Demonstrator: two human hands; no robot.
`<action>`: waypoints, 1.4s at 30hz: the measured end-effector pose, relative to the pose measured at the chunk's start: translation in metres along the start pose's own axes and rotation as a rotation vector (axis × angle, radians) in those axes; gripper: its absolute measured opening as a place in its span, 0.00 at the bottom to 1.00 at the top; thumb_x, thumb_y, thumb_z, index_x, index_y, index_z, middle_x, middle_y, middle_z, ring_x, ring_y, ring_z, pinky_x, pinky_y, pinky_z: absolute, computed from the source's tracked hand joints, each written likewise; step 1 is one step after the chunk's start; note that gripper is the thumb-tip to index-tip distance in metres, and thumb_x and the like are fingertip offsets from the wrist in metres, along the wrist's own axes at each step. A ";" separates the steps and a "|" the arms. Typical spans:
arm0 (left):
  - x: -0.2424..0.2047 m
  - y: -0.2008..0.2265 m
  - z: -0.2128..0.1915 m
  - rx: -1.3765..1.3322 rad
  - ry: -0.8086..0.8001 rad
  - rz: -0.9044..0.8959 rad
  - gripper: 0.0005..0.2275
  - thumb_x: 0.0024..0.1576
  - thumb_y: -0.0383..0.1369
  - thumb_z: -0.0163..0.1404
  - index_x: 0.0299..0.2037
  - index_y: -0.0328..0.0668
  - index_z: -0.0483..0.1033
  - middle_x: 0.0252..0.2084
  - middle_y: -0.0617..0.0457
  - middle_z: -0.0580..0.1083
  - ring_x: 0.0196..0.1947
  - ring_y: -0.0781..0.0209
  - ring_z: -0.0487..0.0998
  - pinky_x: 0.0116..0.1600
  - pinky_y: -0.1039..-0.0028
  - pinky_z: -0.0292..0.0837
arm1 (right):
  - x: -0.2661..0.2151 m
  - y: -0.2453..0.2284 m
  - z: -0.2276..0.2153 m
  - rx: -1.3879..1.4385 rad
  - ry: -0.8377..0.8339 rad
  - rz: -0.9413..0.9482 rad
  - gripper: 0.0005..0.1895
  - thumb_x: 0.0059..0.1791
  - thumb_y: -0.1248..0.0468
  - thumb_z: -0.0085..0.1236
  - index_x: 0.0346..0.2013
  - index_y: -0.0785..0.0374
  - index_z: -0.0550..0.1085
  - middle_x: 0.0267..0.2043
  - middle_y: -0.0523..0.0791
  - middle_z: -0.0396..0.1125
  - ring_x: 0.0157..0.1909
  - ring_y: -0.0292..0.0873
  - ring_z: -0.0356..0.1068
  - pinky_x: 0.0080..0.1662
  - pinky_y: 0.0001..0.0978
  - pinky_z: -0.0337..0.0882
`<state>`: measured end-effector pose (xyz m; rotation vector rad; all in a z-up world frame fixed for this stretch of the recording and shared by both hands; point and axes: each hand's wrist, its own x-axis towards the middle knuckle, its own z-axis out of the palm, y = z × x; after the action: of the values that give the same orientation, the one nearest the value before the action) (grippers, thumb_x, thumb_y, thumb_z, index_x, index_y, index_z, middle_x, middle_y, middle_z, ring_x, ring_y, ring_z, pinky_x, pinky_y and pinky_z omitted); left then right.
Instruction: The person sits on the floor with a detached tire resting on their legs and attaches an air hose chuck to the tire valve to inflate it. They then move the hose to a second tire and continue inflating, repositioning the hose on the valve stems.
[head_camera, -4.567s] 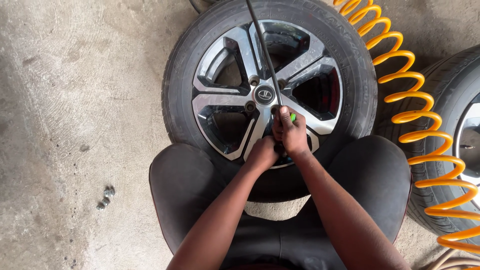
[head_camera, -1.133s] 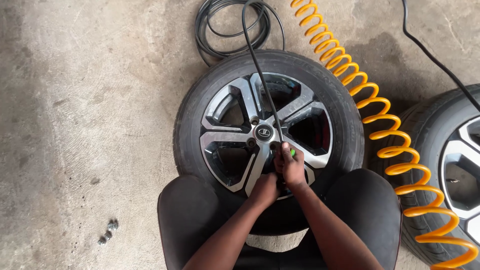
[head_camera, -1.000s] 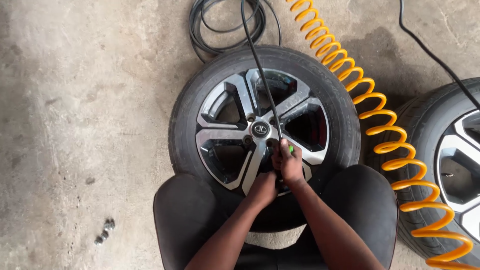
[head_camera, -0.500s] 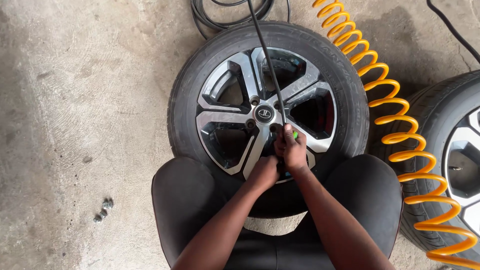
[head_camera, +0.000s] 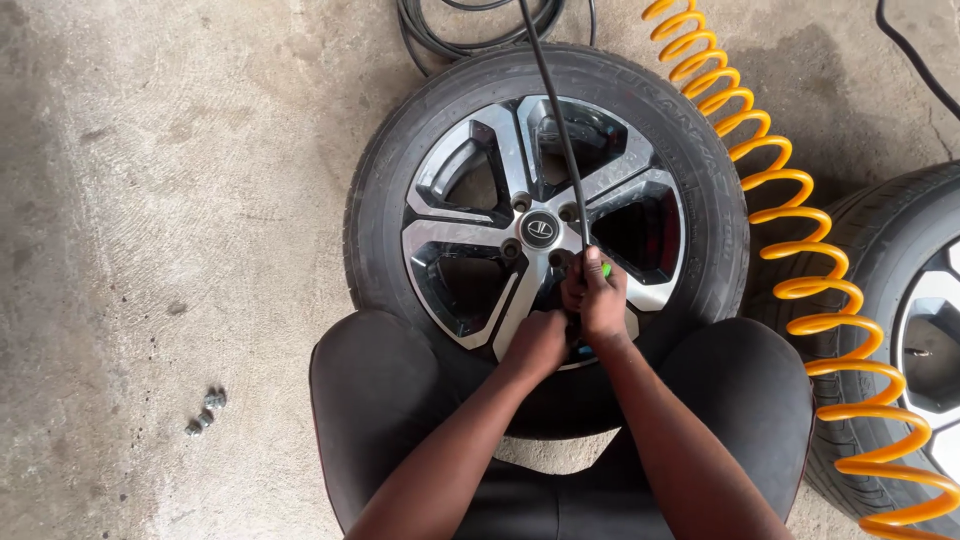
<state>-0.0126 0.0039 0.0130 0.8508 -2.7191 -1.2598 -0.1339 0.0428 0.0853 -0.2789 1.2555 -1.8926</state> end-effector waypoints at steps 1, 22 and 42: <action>-0.001 0.003 -0.004 -0.001 0.002 -0.001 0.03 0.53 0.24 0.51 0.32 0.30 0.76 0.32 0.31 0.77 0.37 0.32 0.80 0.44 0.48 0.75 | 0.000 0.000 0.001 -0.002 -0.002 0.001 0.23 0.60 0.51 0.43 0.27 0.61 0.61 0.20 0.40 0.50 0.19 0.34 0.46 0.22 0.29 0.47; 0.002 0.002 -0.017 -0.011 -0.160 0.014 0.05 0.52 0.24 0.53 0.36 0.29 0.75 0.36 0.33 0.78 0.41 0.34 0.80 0.46 0.49 0.75 | 0.001 0.006 -0.004 -0.047 0.031 0.002 0.23 0.60 0.51 0.43 0.26 0.62 0.62 0.19 0.39 0.48 0.18 0.34 0.46 0.21 0.29 0.47; 0.003 0.014 -0.031 -0.080 -0.067 -0.067 0.06 0.53 0.28 0.53 0.33 0.30 0.78 0.35 0.30 0.77 0.41 0.31 0.80 0.48 0.47 0.75 | 0.001 0.008 -0.002 -0.074 -0.011 0.001 0.25 0.59 0.48 0.44 0.26 0.62 0.63 0.18 0.39 0.48 0.17 0.34 0.47 0.21 0.29 0.47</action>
<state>-0.0139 -0.0115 0.0434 0.9146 -2.6909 -1.4244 -0.1319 0.0419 0.0777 -0.3265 1.3203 -1.8434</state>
